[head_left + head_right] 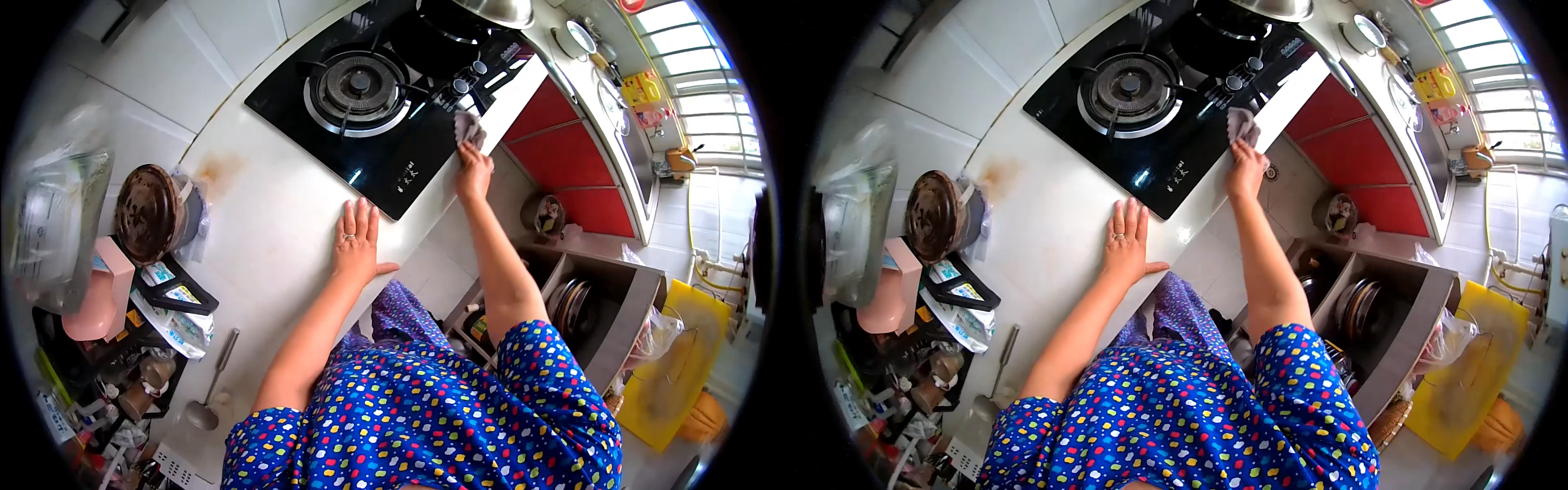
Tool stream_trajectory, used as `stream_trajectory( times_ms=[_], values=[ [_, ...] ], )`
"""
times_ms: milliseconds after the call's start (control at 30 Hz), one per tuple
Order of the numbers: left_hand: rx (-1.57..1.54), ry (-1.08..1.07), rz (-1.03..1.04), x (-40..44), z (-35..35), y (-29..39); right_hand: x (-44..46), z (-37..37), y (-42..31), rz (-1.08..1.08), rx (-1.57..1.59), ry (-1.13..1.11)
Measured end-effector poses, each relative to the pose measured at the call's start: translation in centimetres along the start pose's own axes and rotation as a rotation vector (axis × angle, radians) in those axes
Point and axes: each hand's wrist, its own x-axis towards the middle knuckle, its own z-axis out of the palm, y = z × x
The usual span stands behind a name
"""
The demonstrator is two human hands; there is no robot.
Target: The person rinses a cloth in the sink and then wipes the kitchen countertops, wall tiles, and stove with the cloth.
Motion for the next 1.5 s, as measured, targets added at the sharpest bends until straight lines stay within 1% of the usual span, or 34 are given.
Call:
stream_trajectory(
  times_ms=[100, 200, 300, 333, 367, 400, 467, 500, 533, 600, 633, 667, 700, 733, 767, 800, 833, 867, 900, 933, 967, 1000, 1067, 1100, 1133, 1200, 1233, 1267, 1333, 1367, 1467, 1500],
  values=[
    [-0.008, 0.030, 0.015, 0.0, 0.3, -0.2, -3.6, -0.7, -2.2, -0.049, 0.044, 0.008],
    [-0.012, 0.066, 0.030, -0.1, 0.3, -0.4, -7.4, -2.0, -4.1, -0.132, 0.063, -0.110],
    [-0.055, 0.115, 0.054, 0.0, 0.3, -1.1, -11.9, -2.6, -6.3, -0.253, 0.095, -0.133],
    [-0.091, 0.145, 0.067, -0.1, 0.3, -1.4, -13.3, -2.8, -7.1, -0.258, 0.122, -0.165],
    [-0.243, 0.279, 0.059, -0.5, 0.3, -1.8, -14.6, -3.3, -8.0, -0.287, 0.135, -0.207],
    [-0.236, 0.283, 0.055, -1.2, 0.1, -2.1, -15.7, -3.7, -8.7, -0.317, 0.148, -0.247],
    [-0.683, 0.349, -0.096, -3.2, 0.0, -2.5, -17.8, -4.1, -9.4, -0.423, 0.144, -0.302],
    [-0.624, 0.528, -0.048, -4.7, -0.4, -2.5, -18.5, -5.0, -10.4, -0.417, 0.191, -0.342],
    [-0.618, 0.537, -0.050, -6.3, -0.6, -2.7, -18.7, -5.8, -10.8, -0.426, 0.196, -0.338],
    [-0.753, 0.470, -0.052, -9.8, -0.6, -3.9, -18.2, -7.9, -10.4, -0.351, 0.358, -0.828],
    [-0.745, 0.475, -0.068, -11.6, -0.5, -4.2, -17.4, -9.3, -10.3, 0.051, 0.586, -0.993],
    [-0.739, 0.479, -0.085, -13.6, -0.4, -4.6, -16.9, -9.0, -8.0, 0.080, 0.781, -0.930],
    [-0.748, 0.455, -0.126, -15.4, -0.3, -5.0, -15.6, -9.8, -6.9, 0.243, 0.816, -0.847],
    [-0.756, 0.427, -0.171, -17.2, 0.0, -5.5, -14.4, -9.2, -5.0, 0.328, 0.953, -0.682],
    [-0.764, 0.401, -0.225, -18.9, 0.5, -6.0, -12.3, -11.0, -5.1, 0.437, 1.133, -0.595],
    [-0.771, 0.376, -0.279, -20.3, 0.9, -6.4, -10.4, -11.5, -4.3, 0.458, 1.167, -0.406],
    [-0.772, 0.377, -0.285, -21.6, 1.4, -6.8, -8.4, -11.3, -3.2, 0.473, 1.231, -0.273],
    [-0.734, 0.364, -0.331, -22.7, 2.0, -7.2, -6.3, -11.1, -2.2, 0.462, 1.216, -0.227],
    [-0.695, 0.350, -0.377, -23.3, 2.3, -7.2, -4.4, -8.9, 0.8, 0.344, 1.164, -0.142],
    [-0.692, 0.351, -0.383, -23.7, 2.4, -7.0, -2.9, -8.7, 0.6, 0.354, 1.089, -0.095],
    [-0.665, 0.354, -0.380, -24.1, 2.3, -6.9, -1.1, -6.3, 2.4, 0.357, 1.101, -0.062],
    [-0.638, 0.355, -0.376, -24.2, 2.2, -6.7, -0.1, -6.1, 1.3, 0.460, 1.090, -0.083],
    [-0.622, 0.350, -0.375, -23.8, 1.8, -6.2, 1.7, -2.5, 3.0, 0.336, 0.767, -0.233],
    [-0.588, 0.359, -0.363, -23.5, 1.4, -5.9, 2.2, -1.5, 2.4, 0.220, 0.250, -0.197],
    [-0.555, 0.366, -0.352, -23.3, 1.1, -5.6, 1.6, -0.6, 2.1, 0.270, -0.031, -0.195],
    [-0.586, 0.317, -0.374, -22.9, 1.2, -5.4, 1.5, -1.2, -0.2, 0.315, -0.152, -0.235],
    [-0.618, 0.279, -0.392, -22.7, 1.2, -5.4, 1.5, -1.7, -1.2, 0.319, -0.154, -0.193],
    [-0.617, 0.274, -0.393, -22.6, 1.2, -5.3, 1.7, -1.7, -1.1, 0.323, -0.154, -0.198],
    [-0.614, 0.275, -0.378, -22.4, 1.2, -5.1, 2.3, -1.7, -0.7, 0.393, -0.033, -0.185],
    [-0.617, 0.273, -0.377, -22.3, 1.3, -5.1, 2.2, -1.6, -0.8, 0.406, -0.032, -0.138],
    [-0.644, 0.308, -0.380, -22.1, 1.7, -5.3, 0.9, -1.4, -1.6, 0.368, 0.018, -0.164],
    [-0.690, 0.299, -0.402, -22.0, 2.0, -5.4, 0.2, -1.5, -2.3, 0.393, 0.046, -0.141]
  ],
)
